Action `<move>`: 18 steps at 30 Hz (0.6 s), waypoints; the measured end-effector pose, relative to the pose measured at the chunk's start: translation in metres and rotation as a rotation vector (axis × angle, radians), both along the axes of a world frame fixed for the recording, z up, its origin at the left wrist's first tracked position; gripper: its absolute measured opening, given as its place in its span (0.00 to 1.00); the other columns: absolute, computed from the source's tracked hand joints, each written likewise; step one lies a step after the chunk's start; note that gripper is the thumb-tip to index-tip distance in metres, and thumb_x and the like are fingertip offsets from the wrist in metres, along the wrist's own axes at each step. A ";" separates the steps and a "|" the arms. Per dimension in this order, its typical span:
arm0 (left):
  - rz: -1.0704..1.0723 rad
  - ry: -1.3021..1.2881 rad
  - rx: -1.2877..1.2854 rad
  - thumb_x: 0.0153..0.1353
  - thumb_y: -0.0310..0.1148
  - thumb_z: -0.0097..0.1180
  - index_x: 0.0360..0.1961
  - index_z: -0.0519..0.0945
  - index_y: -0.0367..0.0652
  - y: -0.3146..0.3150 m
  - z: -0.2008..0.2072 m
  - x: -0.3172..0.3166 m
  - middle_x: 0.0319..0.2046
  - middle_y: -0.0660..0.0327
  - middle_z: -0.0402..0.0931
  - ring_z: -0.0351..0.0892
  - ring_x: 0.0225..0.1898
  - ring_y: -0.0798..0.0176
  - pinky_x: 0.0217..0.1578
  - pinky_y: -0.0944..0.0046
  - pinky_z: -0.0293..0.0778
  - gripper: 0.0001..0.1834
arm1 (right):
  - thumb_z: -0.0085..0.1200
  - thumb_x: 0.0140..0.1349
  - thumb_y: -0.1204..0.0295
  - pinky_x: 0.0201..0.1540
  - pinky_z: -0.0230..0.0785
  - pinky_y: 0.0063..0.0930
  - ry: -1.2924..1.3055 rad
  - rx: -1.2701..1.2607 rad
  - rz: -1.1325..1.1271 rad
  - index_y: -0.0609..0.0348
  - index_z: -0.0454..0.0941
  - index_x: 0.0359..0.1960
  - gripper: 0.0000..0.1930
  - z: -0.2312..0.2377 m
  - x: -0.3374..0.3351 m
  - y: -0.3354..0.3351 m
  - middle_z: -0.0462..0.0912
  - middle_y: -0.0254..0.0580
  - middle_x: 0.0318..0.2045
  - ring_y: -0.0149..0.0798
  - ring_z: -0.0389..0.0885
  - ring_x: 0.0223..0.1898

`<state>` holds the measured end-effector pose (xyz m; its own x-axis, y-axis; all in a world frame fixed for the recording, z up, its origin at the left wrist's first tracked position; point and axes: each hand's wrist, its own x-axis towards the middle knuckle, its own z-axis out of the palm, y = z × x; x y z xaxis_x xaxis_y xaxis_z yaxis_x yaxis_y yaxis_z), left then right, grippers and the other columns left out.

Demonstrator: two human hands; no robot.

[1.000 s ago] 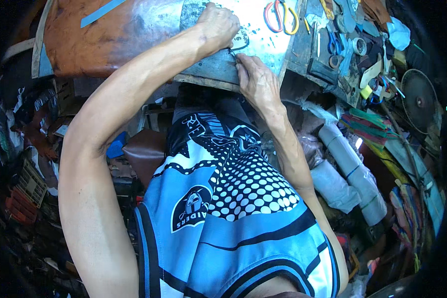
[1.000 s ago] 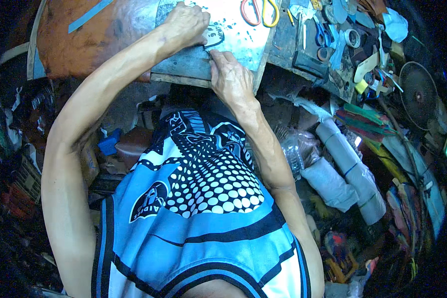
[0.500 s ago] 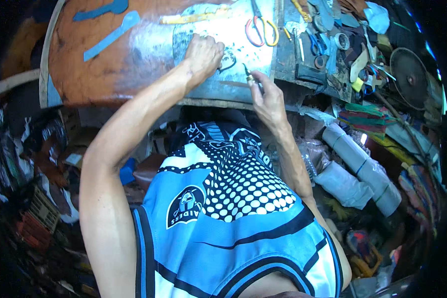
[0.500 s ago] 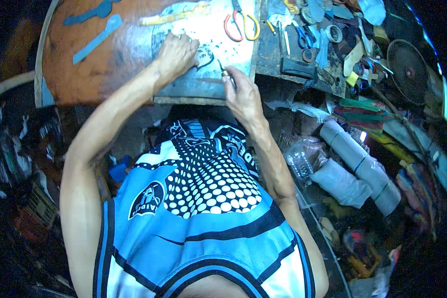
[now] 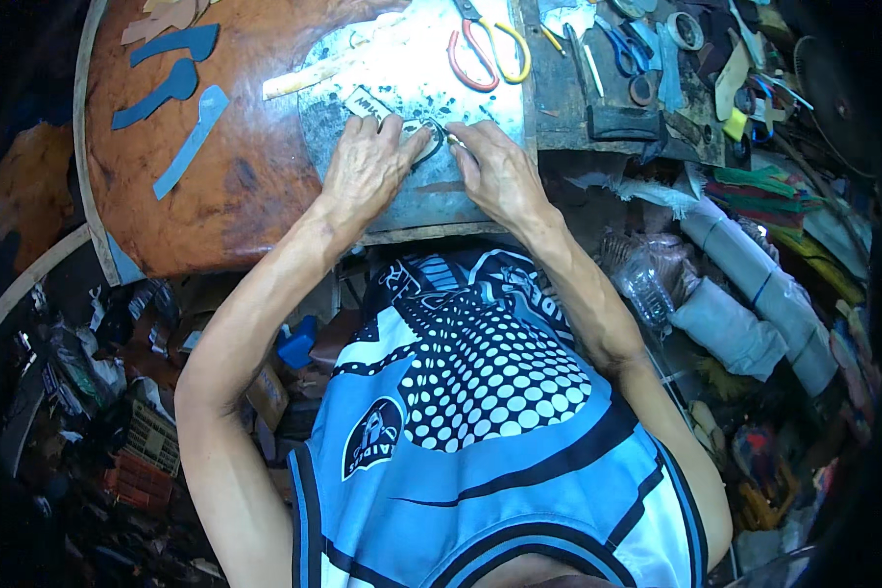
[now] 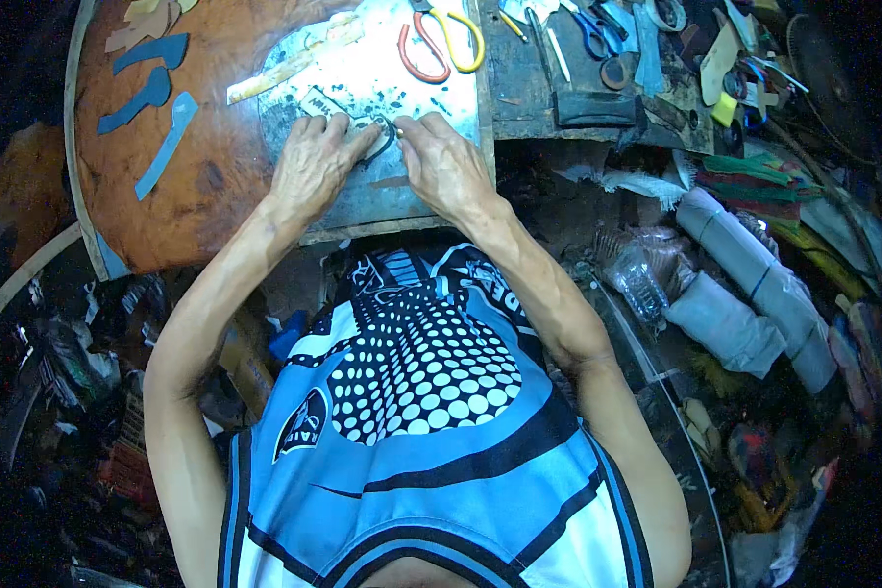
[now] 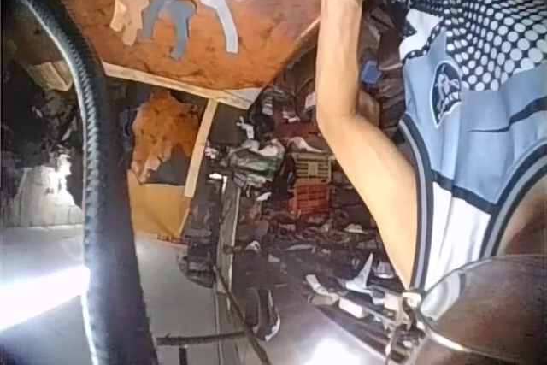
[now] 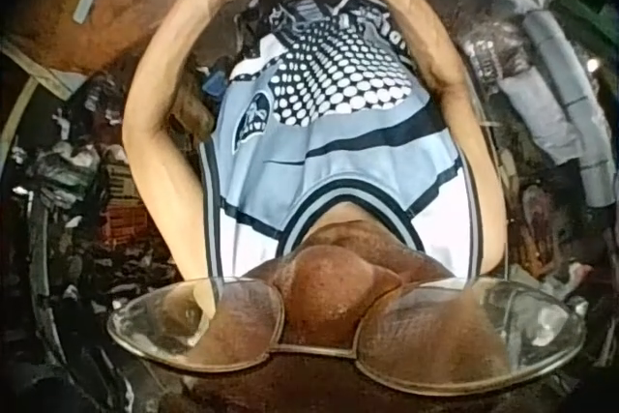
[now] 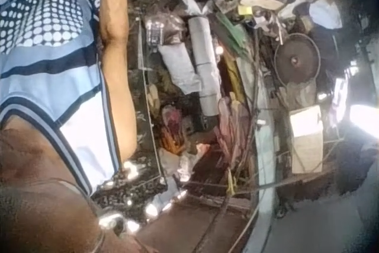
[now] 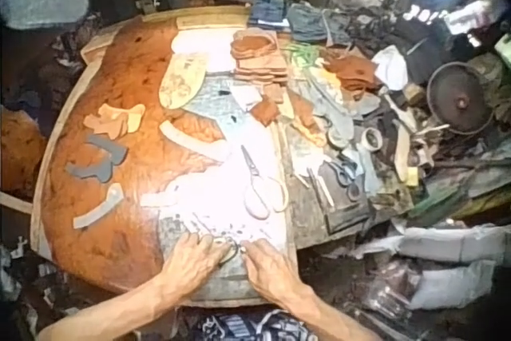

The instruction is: Cutting and marking leather patterns for shoe manufacturing on a workshop table.

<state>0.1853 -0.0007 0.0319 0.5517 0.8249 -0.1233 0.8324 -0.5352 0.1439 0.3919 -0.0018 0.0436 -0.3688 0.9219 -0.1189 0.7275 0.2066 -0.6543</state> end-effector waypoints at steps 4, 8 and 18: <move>0.010 -0.019 -0.049 0.63 0.27 0.48 0.60 0.75 0.55 0.000 0.002 -0.004 0.40 0.53 0.75 0.77 0.41 0.53 0.47 0.54 0.69 0.24 | 0.53 0.66 0.71 0.40 0.77 0.49 -0.028 -0.028 0.004 0.60 0.77 0.52 0.14 0.003 -0.008 0.002 0.77 0.54 0.39 0.59 0.82 0.37; -0.010 0.047 -0.073 0.63 0.26 0.48 0.62 0.74 0.56 0.005 0.005 -0.002 0.41 0.54 0.75 0.78 0.42 0.54 0.47 0.55 0.69 0.26 | 0.52 0.67 0.71 0.39 0.78 0.49 -0.044 -0.055 0.010 0.59 0.77 0.52 0.14 0.004 -0.007 0.001 0.77 0.55 0.39 0.59 0.83 0.37; -0.043 0.055 -0.102 0.64 0.25 0.46 0.64 0.73 0.56 0.009 0.004 -0.004 0.39 0.54 0.75 0.77 0.40 0.53 0.45 0.54 0.69 0.26 | 0.48 0.68 0.72 0.35 0.78 0.52 -0.074 -0.071 -0.012 0.62 0.74 0.53 0.14 0.002 -0.014 -0.010 0.76 0.58 0.38 0.63 0.82 0.34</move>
<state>0.1809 0.0085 0.0358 0.5763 0.7824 -0.2361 0.8172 -0.5554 0.1539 0.3781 -0.0122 0.0455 -0.3458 0.9143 -0.2109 0.7767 0.1528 -0.6111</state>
